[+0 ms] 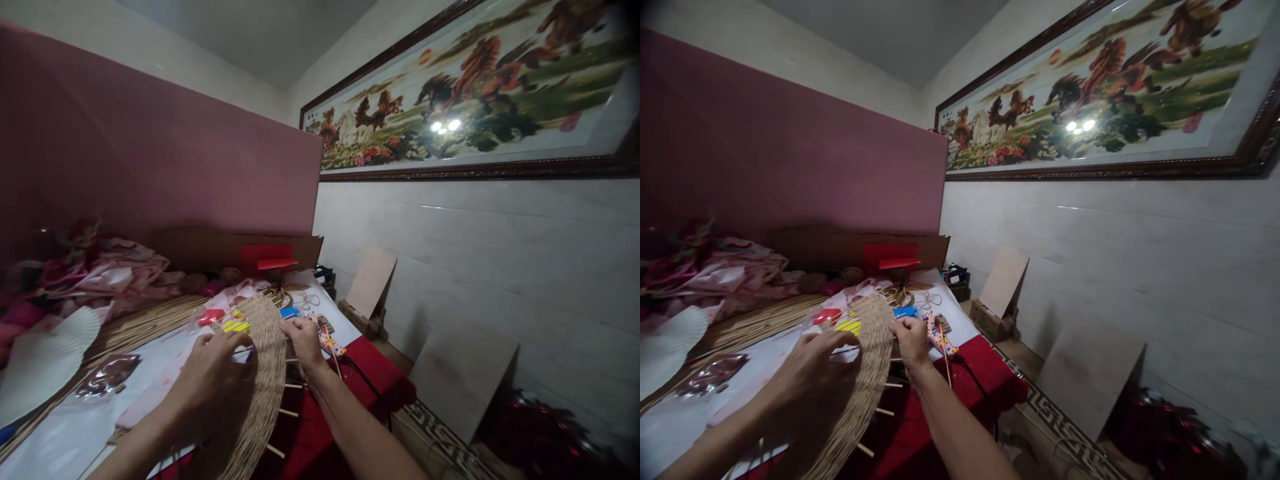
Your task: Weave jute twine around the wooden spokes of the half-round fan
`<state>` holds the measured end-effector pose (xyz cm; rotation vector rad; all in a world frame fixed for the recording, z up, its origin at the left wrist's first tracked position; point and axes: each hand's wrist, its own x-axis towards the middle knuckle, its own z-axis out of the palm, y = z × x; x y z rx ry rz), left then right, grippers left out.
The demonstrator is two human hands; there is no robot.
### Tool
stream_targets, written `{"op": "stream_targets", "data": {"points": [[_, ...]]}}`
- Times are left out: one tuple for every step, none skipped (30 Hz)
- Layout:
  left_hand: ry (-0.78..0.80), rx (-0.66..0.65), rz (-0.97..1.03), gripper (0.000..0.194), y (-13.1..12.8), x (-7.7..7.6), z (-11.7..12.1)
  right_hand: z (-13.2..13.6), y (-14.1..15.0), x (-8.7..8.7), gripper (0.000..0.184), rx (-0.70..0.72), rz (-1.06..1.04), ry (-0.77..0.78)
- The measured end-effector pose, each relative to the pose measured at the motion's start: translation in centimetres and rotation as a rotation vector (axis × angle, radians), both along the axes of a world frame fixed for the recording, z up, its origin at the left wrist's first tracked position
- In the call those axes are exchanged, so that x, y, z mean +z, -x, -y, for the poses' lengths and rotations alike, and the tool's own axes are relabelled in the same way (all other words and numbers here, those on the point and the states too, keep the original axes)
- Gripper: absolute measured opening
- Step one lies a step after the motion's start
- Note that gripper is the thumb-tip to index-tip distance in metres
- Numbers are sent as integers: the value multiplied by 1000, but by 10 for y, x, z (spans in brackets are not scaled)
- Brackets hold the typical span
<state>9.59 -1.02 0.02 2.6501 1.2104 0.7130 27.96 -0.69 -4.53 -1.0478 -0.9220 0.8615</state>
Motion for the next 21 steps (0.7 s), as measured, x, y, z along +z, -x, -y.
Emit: {"op": "stream_targets", "data": {"points": [[-35,-5,0,17,1,0,-1,0,0,0,24,-5,16,-10],[-79,-16,0,18,2,0,-2,1,0,1,25,-11,32,-21],[-123,-25,2,18,4,-1,-2,2,0,2,26,-20,44,-31],[-161,-25,6,19,5,-2,-3,3,0,3,28,-32,65,-44],[-192,-20,12,19,6,-4,-4,5,0,5,31,-48,98,-63],[-216,-16,18,18,7,-6,-4,7,-1,6,33,-66,145,-83],[-238,-14,24,18,8,-8,-5,9,-1,8,35,-82,200,-103],[-259,-10,33,17,9,-10,-5,12,-2,10,35,-94,254,-120],[-279,-7,42,17,10,-12,-5,14,-3,11,32,-99,300,-132],[-293,-7,48,18,10,-14,-5,17,-5,13,29,-98,329,-136],[-302,-9,50,18,10,-15,-4,20,-6,14,25,-93,340,-132],[-305,-11,47,18,9,-16,-3,22,-8,15,22,-91,349,-126],[-305,-14,40,19,9,-16,-2,24,-10,16,20,-98,361,-121],[-308,-18,31,18,9,-17,-1,25,-12,16,19,-114,379,-117],[-314,-21,22,18,8,-17,0,26,-13,16,19,-138,405,-114],[-322,-22,16,18,8,-16,1,27,-14,16,18,-165,434,-113],[-331,-22,13,18,8,-16,3,28,-15,16,18,-194,464,-115],[-339,-25,11,19,7,-15,4,30,-16,16,18,-223,500,-121],[-342,-30,10,19,7,-15,5,32,-16,16,18,-246,545,-132],[-342,-35,9,20,7,-15,6,34,-15,17,18,-267,599,-148],[-342,-39,8,20,6,-14,8,37,-14,19,19,-286,658,-168]]}}
